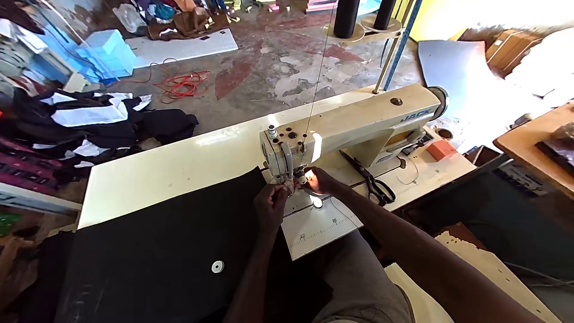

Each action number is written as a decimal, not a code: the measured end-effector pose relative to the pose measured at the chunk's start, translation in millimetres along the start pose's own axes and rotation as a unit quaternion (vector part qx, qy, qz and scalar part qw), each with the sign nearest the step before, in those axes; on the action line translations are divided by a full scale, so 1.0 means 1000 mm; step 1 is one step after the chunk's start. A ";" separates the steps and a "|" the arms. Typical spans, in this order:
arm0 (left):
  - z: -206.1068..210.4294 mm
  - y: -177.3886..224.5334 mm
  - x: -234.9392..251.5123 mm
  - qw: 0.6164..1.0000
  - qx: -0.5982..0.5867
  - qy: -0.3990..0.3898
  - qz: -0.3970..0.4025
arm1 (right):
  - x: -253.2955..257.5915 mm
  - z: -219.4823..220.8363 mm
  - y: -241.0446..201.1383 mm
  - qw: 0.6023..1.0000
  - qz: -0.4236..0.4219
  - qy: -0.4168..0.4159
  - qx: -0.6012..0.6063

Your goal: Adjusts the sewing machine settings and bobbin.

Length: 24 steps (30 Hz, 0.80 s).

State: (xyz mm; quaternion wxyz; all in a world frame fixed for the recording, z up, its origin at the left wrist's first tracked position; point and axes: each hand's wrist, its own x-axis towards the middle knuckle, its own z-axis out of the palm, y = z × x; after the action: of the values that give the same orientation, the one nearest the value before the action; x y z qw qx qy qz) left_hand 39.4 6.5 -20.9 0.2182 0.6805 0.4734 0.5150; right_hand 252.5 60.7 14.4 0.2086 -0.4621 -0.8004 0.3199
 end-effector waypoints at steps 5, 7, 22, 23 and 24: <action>0.006 0.005 0.007 0.989 0.125 -0.002 -0.077 | 0.000 -0.005 -0.008 1.000 0.000 -0.019 -0.008; 0.009 0.008 0.014 0.986 0.139 -0.002 -0.090 | 0.000 -0.006 -0.012 0.999 0.014 -0.026 -0.016; 0.001 0.003 0.001 0.998 0.021 -0.004 -0.052 | 0.008 0.010 0.009 0.999 -0.024 0.008 -0.027; -0.001 0.007 -0.001 0.998 0.000 -0.008 -0.054 | 0.008 0.009 0.007 1.000 -0.014 0.002 -0.027; -0.002 0.011 -0.002 0.998 -0.029 -0.016 -0.050 | 0.008 0.009 0.005 1.000 -0.004 -0.004 -0.028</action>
State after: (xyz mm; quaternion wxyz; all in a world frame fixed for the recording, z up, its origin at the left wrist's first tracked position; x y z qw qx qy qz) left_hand 42.3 -0.8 -12.5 0.2704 0.6578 0.4881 0.5059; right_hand 246.1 67.1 5.0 0.1939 -0.4632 -0.8118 0.2980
